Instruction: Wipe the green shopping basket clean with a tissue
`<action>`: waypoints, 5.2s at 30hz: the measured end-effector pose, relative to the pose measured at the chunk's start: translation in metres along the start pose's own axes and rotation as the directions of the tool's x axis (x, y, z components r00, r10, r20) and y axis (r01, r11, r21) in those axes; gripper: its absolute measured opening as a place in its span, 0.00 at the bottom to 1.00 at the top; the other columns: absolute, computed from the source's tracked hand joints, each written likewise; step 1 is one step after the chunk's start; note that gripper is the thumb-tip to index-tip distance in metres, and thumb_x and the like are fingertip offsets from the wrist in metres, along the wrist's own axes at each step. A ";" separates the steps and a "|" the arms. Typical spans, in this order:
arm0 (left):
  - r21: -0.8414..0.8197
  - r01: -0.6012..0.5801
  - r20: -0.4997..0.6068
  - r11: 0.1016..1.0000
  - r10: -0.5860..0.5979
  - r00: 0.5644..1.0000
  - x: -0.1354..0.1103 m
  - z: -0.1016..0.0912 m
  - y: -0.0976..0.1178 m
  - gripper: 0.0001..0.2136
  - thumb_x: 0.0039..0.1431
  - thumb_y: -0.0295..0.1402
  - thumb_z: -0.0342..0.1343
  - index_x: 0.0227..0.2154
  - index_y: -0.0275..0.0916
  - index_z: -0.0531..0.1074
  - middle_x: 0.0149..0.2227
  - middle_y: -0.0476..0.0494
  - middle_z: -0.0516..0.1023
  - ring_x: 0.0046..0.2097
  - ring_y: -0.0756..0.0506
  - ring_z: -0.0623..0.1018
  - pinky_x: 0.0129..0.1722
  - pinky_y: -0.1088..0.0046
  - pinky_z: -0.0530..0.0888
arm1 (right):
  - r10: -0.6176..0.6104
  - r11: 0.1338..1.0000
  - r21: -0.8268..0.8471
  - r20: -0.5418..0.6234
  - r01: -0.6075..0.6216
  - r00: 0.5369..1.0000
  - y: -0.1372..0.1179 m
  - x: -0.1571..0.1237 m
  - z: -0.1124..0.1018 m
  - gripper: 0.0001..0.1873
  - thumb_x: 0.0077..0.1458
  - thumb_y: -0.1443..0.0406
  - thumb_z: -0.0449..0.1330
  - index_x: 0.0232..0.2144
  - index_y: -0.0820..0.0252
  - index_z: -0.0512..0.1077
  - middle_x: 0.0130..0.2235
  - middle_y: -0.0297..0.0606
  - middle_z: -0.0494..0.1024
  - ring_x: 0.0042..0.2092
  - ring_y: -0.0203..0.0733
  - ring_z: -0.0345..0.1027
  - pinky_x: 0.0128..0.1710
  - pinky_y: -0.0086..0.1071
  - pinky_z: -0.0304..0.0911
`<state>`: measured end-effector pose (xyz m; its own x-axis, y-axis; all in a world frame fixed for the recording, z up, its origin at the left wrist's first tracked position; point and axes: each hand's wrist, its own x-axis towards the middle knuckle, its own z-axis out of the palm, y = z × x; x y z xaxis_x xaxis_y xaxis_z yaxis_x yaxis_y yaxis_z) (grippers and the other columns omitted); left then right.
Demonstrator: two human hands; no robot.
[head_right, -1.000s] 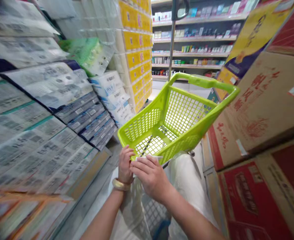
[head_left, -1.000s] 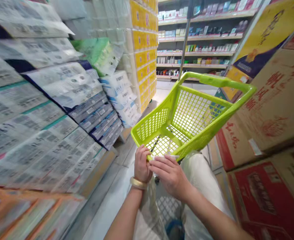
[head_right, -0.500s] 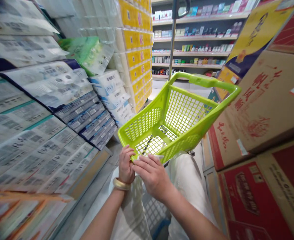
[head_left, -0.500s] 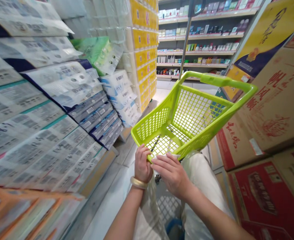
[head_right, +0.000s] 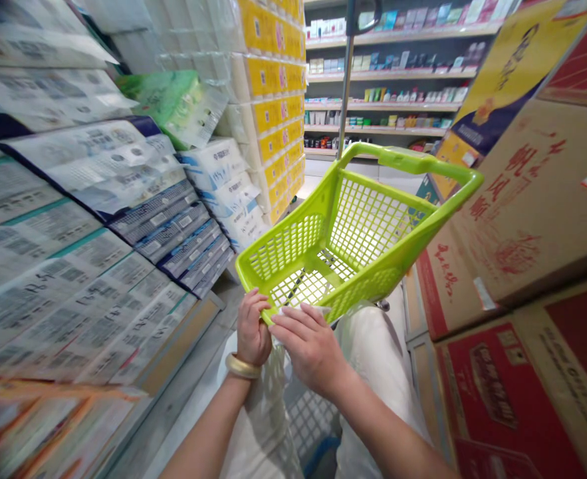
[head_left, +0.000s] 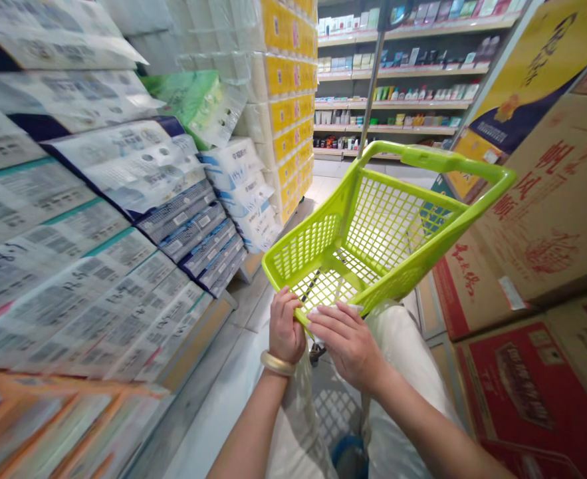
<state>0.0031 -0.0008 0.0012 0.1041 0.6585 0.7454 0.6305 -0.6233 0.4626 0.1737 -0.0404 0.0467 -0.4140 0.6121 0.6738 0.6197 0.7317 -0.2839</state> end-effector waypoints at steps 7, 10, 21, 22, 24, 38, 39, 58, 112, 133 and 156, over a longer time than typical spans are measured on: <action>-0.016 -0.005 0.009 1.000 0.005 1.000 0.001 -0.001 0.001 0.13 0.54 0.20 0.44 0.39 0.40 0.66 0.44 0.41 0.71 0.57 0.41 0.68 0.57 0.52 0.68 | 0.207 0.972 -0.079 -0.165 -0.222 0.964 0.038 0.000 -0.019 0.16 0.64 0.70 0.51 0.50 0.53 0.72 0.50 0.37 0.80 0.56 0.42 0.70 0.61 0.44 0.56; -0.022 -0.004 0.004 1.000 0.004 1.000 0.001 0.000 0.001 0.13 0.54 0.20 0.43 0.40 0.40 0.66 0.44 0.41 0.71 0.57 0.41 0.68 0.57 0.52 0.68 | 0.232 0.963 -0.093 -0.198 -0.254 0.952 0.036 0.001 -0.018 0.16 0.63 0.70 0.52 0.50 0.53 0.72 0.50 0.38 0.80 0.56 0.43 0.70 0.61 0.44 0.55; 0.000 0.000 0.019 1.000 0.000 1.000 0.000 -0.001 0.001 0.13 0.54 0.21 0.43 0.40 0.41 0.65 0.44 0.41 0.71 0.57 0.39 0.68 0.56 0.50 0.69 | 0.175 0.980 -0.072 -0.132 -0.186 0.976 0.035 0.000 -0.019 0.17 0.63 0.70 0.51 0.51 0.53 0.72 0.50 0.37 0.80 0.56 0.42 0.69 0.62 0.43 0.56; -0.003 -0.002 0.018 1.000 0.002 1.000 0.001 -0.001 0.001 0.13 0.54 0.21 0.43 0.40 0.41 0.65 0.44 0.41 0.71 0.57 0.39 0.68 0.56 0.50 0.69 | 0.206 0.971 -0.086 -0.163 -0.222 0.965 0.040 0.001 -0.021 0.17 0.63 0.70 0.51 0.51 0.53 0.72 0.50 0.37 0.80 0.56 0.43 0.70 0.62 0.44 0.55; -0.006 0.004 0.018 1.000 -0.004 1.000 0.001 -0.001 0.001 0.13 0.54 0.21 0.43 0.40 0.40 0.65 0.44 0.41 0.71 0.57 0.39 0.68 0.56 0.50 0.69 | 0.234 0.962 -0.097 -0.195 -0.256 0.952 0.040 0.002 -0.022 0.17 0.63 0.70 0.51 0.51 0.53 0.72 0.50 0.38 0.80 0.56 0.43 0.70 0.62 0.45 0.55; 0.004 0.011 0.024 1.000 -0.011 1.000 0.000 -0.001 0.000 0.13 0.53 0.20 0.44 0.39 0.40 0.66 0.44 0.41 0.71 0.57 0.40 0.68 0.57 0.51 0.69 | 0.185 0.979 -0.069 -0.123 -0.194 0.975 0.035 0.002 -0.019 0.17 0.64 0.70 0.51 0.51 0.54 0.72 0.50 0.37 0.80 0.56 0.42 0.70 0.60 0.44 0.57; 0.000 0.010 0.020 1.000 -0.010 1.000 0.000 -0.001 0.000 0.13 0.53 0.20 0.44 0.39 0.40 0.66 0.44 0.41 0.71 0.57 0.40 0.68 0.57 0.51 0.69 | 0.218 0.970 -0.077 -0.157 -0.232 0.963 0.038 0.003 -0.021 0.17 0.64 0.70 0.51 0.51 0.54 0.72 0.50 0.38 0.80 0.55 0.43 0.70 0.61 0.45 0.57; -0.004 0.010 0.013 1.000 -0.010 1.000 0.000 0.000 0.000 0.13 0.53 0.20 0.44 0.39 0.40 0.66 0.44 0.41 0.71 0.57 0.40 0.68 0.57 0.51 0.69 | 0.195 0.975 -0.078 -0.151 -0.209 0.969 0.035 0.002 -0.020 0.16 0.63 0.70 0.51 0.50 0.54 0.72 0.49 0.38 0.80 0.55 0.43 0.70 0.60 0.45 0.57; 0.006 0.004 0.029 1.000 -0.004 1.000 0.001 -0.001 0.001 0.13 0.53 0.20 0.43 0.40 0.40 0.65 0.44 0.41 0.71 0.57 0.41 0.68 0.57 0.52 0.68 | 0.057 0.998 -0.013 0.013 -0.057 0.998 0.013 -0.003 -0.013 0.19 0.63 0.72 0.50 0.53 0.55 0.70 0.52 0.37 0.79 0.58 0.41 0.68 0.62 0.43 0.56; -0.002 -0.007 0.023 1.000 0.007 1.000 0.002 -0.001 0.001 0.12 0.55 0.21 0.43 0.40 0.40 0.65 0.44 0.41 0.71 0.57 0.40 0.68 0.56 0.51 0.69 | 0.181 0.977 -0.073 -0.203 -0.200 0.962 0.064 0.000 -0.036 0.15 0.63 0.70 0.52 0.49 0.54 0.73 0.48 0.40 0.81 0.53 0.44 0.72 0.59 0.46 0.60; 0.011 0.008 0.029 1.000 -0.009 1.000 0.001 -0.001 0.002 0.13 0.54 0.21 0.43 0.39 0.40 0.65 0.43 0.41 0.72 0.57 0.40 0.69 0.56 0.51 0.69 | 0.035 0.999 -0.032 -0.016 -0.036 0.999 0.045 -0.004 -0.034 0.17 0.63 0.70 0.52 0.52 0.54 0.71 0.51 0.38 0.79 0.56 0.41 0.70 0.59 0.43 0.61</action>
<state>0.0037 -0.0016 0.0035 0.1209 0.6759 0.7270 0.6396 -0.6131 0.4637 0.2253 -0.0200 0.0545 -0.3808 0.6327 0.6743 0.6554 0.6991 -0.2858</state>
